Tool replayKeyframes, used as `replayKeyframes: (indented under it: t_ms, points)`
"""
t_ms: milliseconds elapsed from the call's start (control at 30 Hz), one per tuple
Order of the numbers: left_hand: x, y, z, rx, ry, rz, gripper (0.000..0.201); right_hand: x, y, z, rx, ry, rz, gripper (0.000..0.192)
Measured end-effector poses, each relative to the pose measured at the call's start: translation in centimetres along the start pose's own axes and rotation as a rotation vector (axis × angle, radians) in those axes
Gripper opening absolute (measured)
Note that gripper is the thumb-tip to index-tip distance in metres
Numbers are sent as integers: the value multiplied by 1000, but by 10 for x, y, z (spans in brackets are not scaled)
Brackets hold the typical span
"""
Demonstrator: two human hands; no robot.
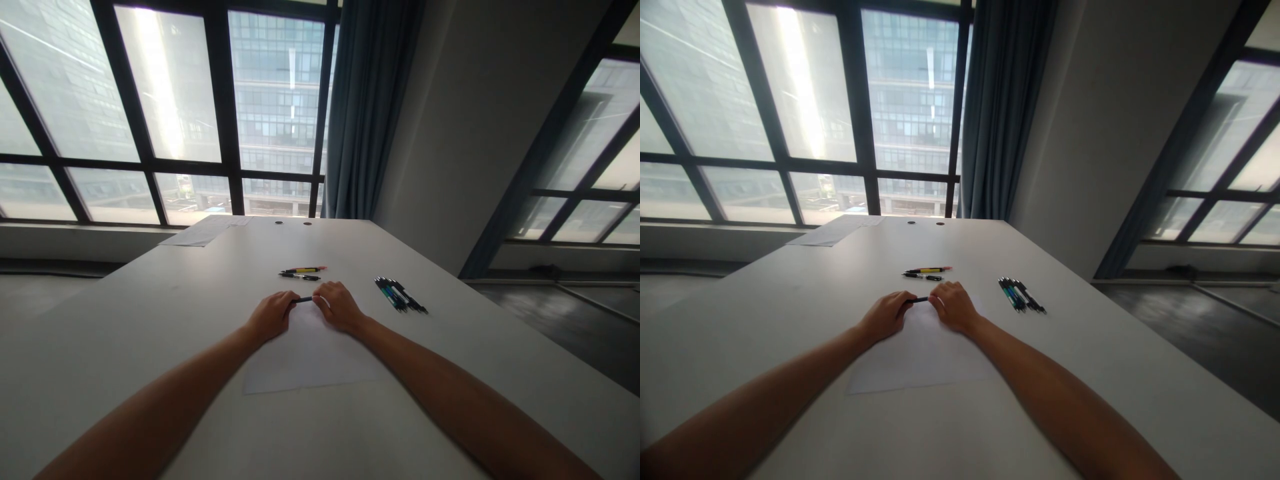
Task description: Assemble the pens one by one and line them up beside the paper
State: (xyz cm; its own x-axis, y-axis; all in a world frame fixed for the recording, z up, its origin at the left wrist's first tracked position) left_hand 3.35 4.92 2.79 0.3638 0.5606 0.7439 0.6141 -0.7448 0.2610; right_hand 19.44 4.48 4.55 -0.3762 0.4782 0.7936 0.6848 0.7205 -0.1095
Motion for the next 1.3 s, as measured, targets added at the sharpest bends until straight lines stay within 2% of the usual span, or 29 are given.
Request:
replayKeyframes:
  t_ms: [200, 367, 500, 600, 700, 767, 833, 933, 1000, 1167, 1300]
  points:
    - [-1, 1, 1, 3, -2, 17, 23, 1, -4, 2, -36, -27, -55, 23]
    - [1, 4, -3, 36, 37, 28, 22, 3, -4, 4, -64, -8, -10, 26]
    - [2, 3, -9, 180, 64, -4, 19, 3, 6, 0, -116, 46, 69, 26]
    - [3, 0, -11, 225, 81, -36, 17, 5, 12, -11, -208, 131, 114, 22]
    - [2, 1, -8, 199, 66, 5, 18, 8, -4, -13, -226, 129, -47, 21]
    - [2, 4, -7, 170, 59, 52, 21, 8, -21, -6, -176, 46, -185, 28]
    - [1, 6, -7, 151, 58, 76, 24, 7, -31, 4, -124, -36, -242, 32]
    - [1, 3, -9, 143, 73, 31, 26, 4, -32, 14, -114, -109, -223, 40]
    - [2, 0, -11, 138, 88, -36, 30, 4, -25, 13, -142, -113, -189, 40]
    - [2, -6, -10, 179, 38, -142, 20, 6, -13, -4, -202, -44, -127, 16]
    - [1, -5, -6, 223, -47, -132, 20, 6, -17, -7, -241, -31, -165, 41]
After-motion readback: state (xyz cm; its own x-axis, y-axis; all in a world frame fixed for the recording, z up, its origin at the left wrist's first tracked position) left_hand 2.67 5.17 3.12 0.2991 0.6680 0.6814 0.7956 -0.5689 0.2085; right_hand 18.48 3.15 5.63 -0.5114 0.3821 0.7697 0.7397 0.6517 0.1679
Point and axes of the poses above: each hand's wrist, its own x-axis towards the middle knuckle, its own z-axis out of the palm, y = z × x, the point moved 6 cm from there along x, towards the middle knuckle, and after that the axes turned 14 degrees about y, right-handed, at the moved point
